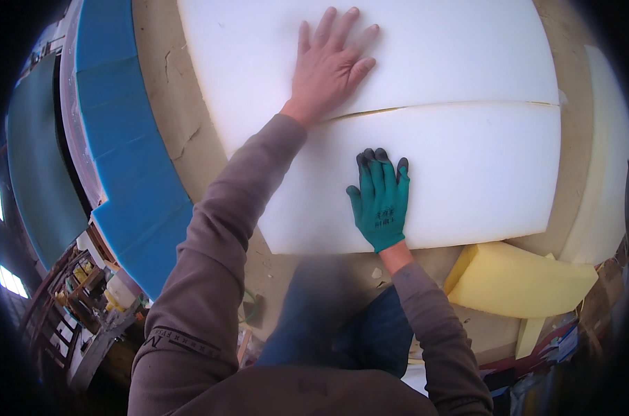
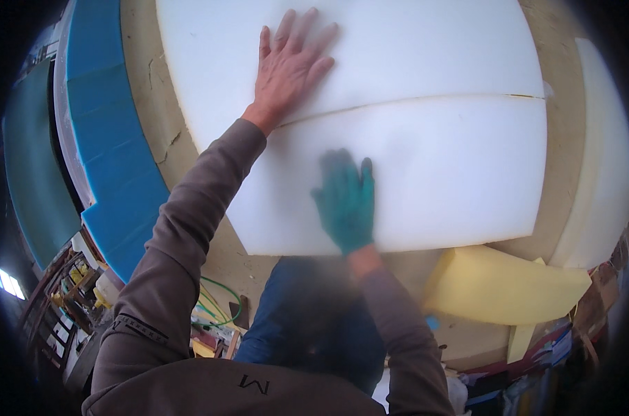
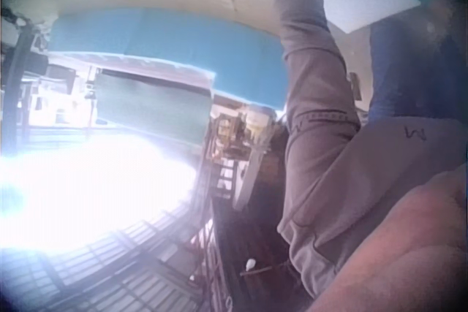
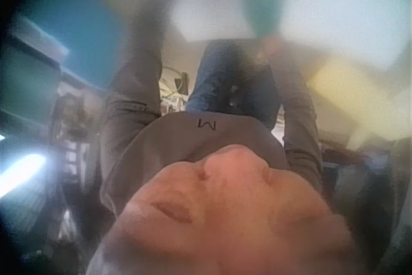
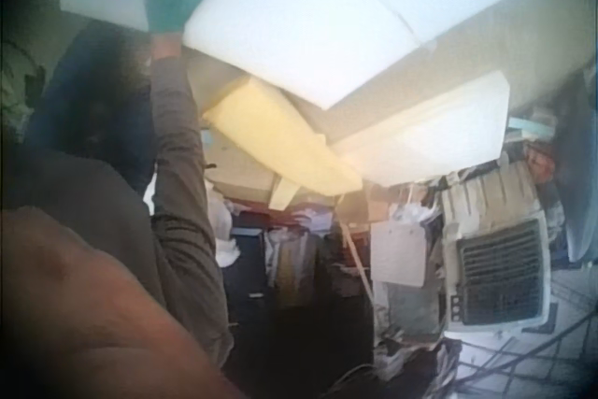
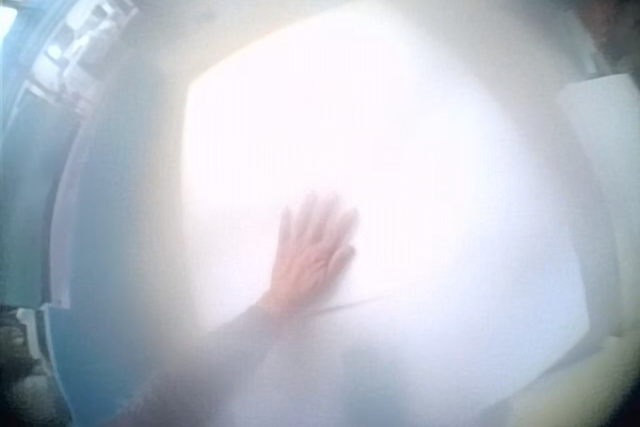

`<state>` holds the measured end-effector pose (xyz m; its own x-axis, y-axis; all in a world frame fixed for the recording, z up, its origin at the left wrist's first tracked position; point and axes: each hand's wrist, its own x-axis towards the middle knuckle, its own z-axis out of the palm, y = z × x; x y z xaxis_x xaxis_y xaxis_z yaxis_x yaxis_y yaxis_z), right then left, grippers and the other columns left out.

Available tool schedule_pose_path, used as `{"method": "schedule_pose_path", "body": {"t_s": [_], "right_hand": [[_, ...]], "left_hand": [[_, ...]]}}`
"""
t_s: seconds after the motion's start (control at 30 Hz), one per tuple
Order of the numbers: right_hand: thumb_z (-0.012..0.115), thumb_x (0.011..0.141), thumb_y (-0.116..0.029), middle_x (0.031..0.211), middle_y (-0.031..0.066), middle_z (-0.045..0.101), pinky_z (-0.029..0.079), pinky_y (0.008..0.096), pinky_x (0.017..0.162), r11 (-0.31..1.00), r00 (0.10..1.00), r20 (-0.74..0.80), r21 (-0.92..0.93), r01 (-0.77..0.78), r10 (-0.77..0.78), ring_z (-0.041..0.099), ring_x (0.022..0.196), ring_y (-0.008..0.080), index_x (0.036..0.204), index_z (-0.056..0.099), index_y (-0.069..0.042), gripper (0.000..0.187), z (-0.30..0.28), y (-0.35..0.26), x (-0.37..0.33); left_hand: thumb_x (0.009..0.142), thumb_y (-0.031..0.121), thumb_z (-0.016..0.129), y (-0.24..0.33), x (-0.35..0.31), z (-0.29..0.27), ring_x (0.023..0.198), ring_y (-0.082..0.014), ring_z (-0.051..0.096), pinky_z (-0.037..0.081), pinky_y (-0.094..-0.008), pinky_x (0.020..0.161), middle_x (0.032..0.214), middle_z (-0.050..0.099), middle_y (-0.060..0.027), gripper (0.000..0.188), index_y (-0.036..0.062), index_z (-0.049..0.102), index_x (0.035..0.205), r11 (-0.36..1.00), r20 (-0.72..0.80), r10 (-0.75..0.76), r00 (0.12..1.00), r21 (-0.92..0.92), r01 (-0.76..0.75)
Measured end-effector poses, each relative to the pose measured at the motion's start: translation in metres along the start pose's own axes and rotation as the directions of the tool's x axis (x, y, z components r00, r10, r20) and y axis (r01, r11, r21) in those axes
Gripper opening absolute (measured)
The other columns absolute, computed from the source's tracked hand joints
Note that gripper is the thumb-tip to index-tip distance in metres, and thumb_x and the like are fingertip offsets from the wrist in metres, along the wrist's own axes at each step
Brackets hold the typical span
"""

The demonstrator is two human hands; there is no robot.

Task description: The person sprays adhesive onto a yellow foam piece using a spray gun, then places a white foam sheet on top and presses it down. They peel off a paper backing from the white foam and continue to align and press the foam layers together.

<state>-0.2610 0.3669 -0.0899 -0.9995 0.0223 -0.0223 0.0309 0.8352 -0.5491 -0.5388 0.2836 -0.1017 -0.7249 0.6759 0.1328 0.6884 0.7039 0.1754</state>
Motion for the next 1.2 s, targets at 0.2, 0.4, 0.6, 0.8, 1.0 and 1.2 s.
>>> {"method": "schedule_pose_path", "body": {"t_s": [0.2,0.4,0.6,0.8,1.0,1.2], "right_hand": [[0.074,0.099,-0.032,0.166,0.0146,0.052,0.023,0.0625,0.135,0.998,1.000,-0.030,-0.065,0.006,-0.008,0.042,0.157,0.0333,0.162,0.052,-0.005,0.071,-0.001,-0.001,0.003],[0.075,0.099,-0.028,0.171,0.0168,0.045,0.020,0.0641,0.134,1.000,0.997,-0.080,-0.006,-0.001,0.001,0.040,0.159,0.0362,0.163,0.049,-0.004,0.073,-0.017,-0.007,0.007],[0.069,0.105,-0.029,0.171,0.0197,0.045,0.020,0.0629,0.133,0.995,0.965,-0.257,-0.067,-0.077,0.057,0.039,0.159,0.0398,0.162,0.048,0.000,0.067,-0.068,0.040,0.027],[0.068,0.104,-0.030,0.163,0.0174,0.053,0.023,0.0609,0.133,0.980,0.991,-0.115,-0.176,-0.091,0.072,0.045,0.154,0.0352,0.160,0.051,-0.001,0.066,-0.063,0.065,0.027],[0.068,0.102,-0.026,0.161,0.0164,0.054,0.022,0.0615,0.134,0.989,0.990,-0.117,-0.111,-0.093,0.080,0.045,0.154,0.0341,0.161,0.051,-0.003,0.066,-0.058,0.066,0.023],[0.067,0.103,-0.027,0.164,0.0151,0.052,0.021,0.0612,0.135,0.989,0.987,-0.148,-0.122,-0.079,0.061,0.044,0.155,0.0329,0.162,0.050,-0.004,0.065,-0.059,0.063,0.022]], "left_hand": [[0.112,0.052,0.049,0.010,-0.006,-0.006,0.169,-0.0374,0.015,0.005,-0.0651,0.135,0.183,0.026,-0.0062,0.059,0.0330,0.047,0.168,1.000,0.007,-0.008,1.000,0.008,0.008],[0.112,0.051,0.049,0.012,-0.017,-0.008,0.170,-0.0381,0.013,0.005,-0.0655,0.135,0.183,0.025,-0.0089,0.060,0.0316,0.045,0.169,1.000,0.040,0.012,0.999,0.001,-0.012],[0.117,0.054,0.043,0.049,0.031,-0.003,0.169,-0.0336,0.020,0.008,-0.0632,0.136,0.183,0.029,-0.0039,0.056,0.0335,0.046,0.169,0.976,-0.033,0.202,0.979,-0.070,-0.204],[0.116,0.051,0.046,0.081,0.061,0.018,0.168,-0.0309,0.024,0.012,-0.0611,0.137,0.182,0.032,0.0001,0.053,0.0375,0.047,0.168,0.958,-0.025,0.285,0.958,-0.024,-0.286],[0.114,0.048,0.052,0.077,0.064,0.013,0.167,-0.0308,0.026,0.015,-0.0610,0.136,0.181,0.033,0.0005,0.054,0.0387,0.047,0.168,0.946,-0.016,0.324,0.946,-0.028,-0.324],[0.115,0.047,0.052,0.087,0.059,0.009,0.167,-0.0328,0.025,0.016,-0.0637,0.136,0.181,0.032,-0.0004,0.055,0.0389,0.045,0.169,0.958,0.000,0.283,0.959,0.053,-0.283]]}}
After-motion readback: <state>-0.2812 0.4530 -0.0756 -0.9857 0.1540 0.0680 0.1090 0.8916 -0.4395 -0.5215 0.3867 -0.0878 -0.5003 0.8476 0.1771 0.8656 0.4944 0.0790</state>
